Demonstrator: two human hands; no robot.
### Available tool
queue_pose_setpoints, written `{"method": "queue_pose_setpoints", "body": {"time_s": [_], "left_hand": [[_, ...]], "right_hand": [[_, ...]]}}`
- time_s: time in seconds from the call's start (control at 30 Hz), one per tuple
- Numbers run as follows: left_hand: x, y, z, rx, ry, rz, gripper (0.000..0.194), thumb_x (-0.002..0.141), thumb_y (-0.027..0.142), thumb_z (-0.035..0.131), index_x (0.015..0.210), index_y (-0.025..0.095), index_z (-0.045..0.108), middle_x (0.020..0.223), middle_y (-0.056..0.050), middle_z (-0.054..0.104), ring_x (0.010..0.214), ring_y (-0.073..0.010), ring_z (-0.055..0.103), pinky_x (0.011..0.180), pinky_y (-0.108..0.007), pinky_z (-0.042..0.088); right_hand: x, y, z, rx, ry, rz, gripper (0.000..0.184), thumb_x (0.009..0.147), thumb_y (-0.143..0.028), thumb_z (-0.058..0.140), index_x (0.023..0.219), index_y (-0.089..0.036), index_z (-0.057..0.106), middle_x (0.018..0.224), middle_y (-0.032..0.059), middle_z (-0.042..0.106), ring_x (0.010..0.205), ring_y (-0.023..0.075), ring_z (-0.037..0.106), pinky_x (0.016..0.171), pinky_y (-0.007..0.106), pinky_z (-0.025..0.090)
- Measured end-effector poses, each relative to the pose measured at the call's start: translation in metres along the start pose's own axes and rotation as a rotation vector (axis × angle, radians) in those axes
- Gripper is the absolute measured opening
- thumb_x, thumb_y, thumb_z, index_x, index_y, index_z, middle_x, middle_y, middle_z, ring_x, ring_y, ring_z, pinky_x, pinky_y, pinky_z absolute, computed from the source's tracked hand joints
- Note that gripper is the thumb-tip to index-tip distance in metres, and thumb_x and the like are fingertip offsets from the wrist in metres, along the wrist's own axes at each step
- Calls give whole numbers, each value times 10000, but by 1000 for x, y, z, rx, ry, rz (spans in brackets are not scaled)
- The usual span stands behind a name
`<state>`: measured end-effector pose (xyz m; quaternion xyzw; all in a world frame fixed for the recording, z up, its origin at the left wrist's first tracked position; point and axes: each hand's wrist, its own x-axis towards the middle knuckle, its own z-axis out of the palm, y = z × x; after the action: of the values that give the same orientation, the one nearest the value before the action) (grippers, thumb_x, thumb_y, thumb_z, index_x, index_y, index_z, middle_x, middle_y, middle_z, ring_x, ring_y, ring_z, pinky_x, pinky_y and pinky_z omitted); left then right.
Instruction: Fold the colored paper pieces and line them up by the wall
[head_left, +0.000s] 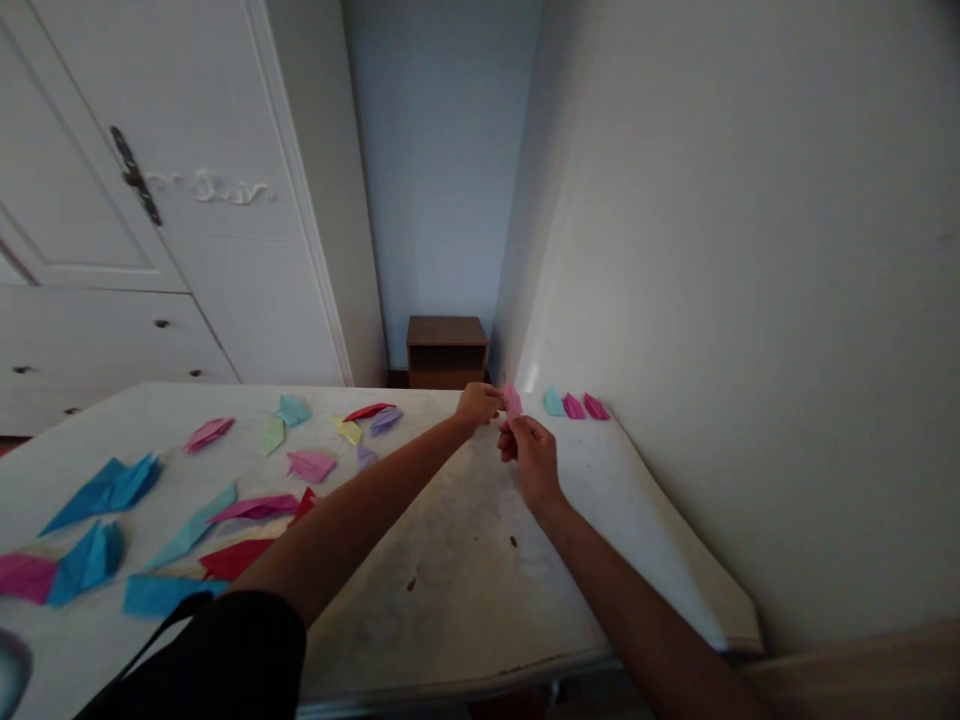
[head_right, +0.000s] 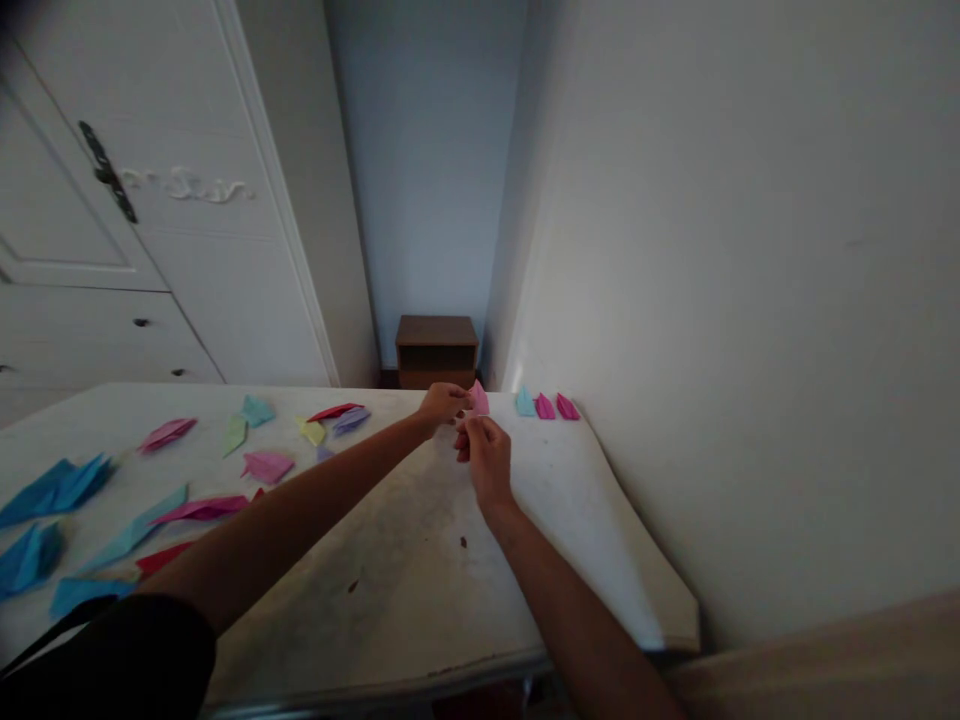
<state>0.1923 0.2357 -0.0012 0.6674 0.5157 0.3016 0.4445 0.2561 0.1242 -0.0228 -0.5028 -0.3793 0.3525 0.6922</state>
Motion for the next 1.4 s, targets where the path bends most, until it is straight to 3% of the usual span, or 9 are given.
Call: {"method": "queue_pose_setpoints", "body": {"time_s": [0.17,0.43,0.53,0.67,0.8,1.0,1.2,1.4], "left_hand": [[30,1,24,249,-28,32,100,730,201,695,795,138,739,721,-64,717,705,-158,672,625,-238,507],[37,17,42,497,-49,60,218,719,262,677,891,136,726,941,-161,725,950,-278,677,730,-300,487],[29,14,46,544,-40,125,234,795,290,624,974,154,686,999,-151,704,964,-267,660,744,-306,474],[16,4,47,573,-87,335,255,891,324,539,1116,230,615,1172,-93,622,953,-213,633,764,-291,445],[15,-5,48,596,-163,459,202,918,350,513,992,240,665,1169,-61,598,918,-197,612,721,-276,409],[26,-10,55,608,-166,486,306,928,421,481,876,212,698,1145,-78,608,881,-210,598,691,-289,394],[22,-9,54,610,-145,517,311,947,422,443,993,222,676,1174,-86,596,851,-209,604,683,-299,394],[5,-6,42,619,-102,534,261,954,285,425,1119,225,619,1207,-75,585,936,-208,606,762,-292,423]], "right_hand": [[22,10,-15,64,143,19,275,746,-419,616,628,-170,604,507,-36,520,427,75,424,403,199,313],[22,10,-11,49,120,48,345,771,-485,620,637,-167,607,503,-31,522,419,78,430,404,211,325],[22,9,-11,61,124,54,343,772,-488,627,647,-168,612,504,-33,524,419,76,431,405,208,332],[23,11,-10,93,121,70,329,768,-477,638,651,-171,612,509,-36,524,423,73,435,403,200,334],[23,13,-9,113,119,81,320,764,-467,645,651,-169,610,507,-39,530,414,65,424,404,197,327],[23,16,-9,77,107,86,335,776,-482,623,657,-169,608,505,-35,528,411,71,428,402,203,325],[22,17,-10,59,99,67,331,783,-485,618,676,-172,611,522,-33,534,418,74,425,404,205,329],[25,18,-13,13,92,19,362,780,-524,606,682,-175,604,516,-31,540,411,80,424,401,214,329]]}}
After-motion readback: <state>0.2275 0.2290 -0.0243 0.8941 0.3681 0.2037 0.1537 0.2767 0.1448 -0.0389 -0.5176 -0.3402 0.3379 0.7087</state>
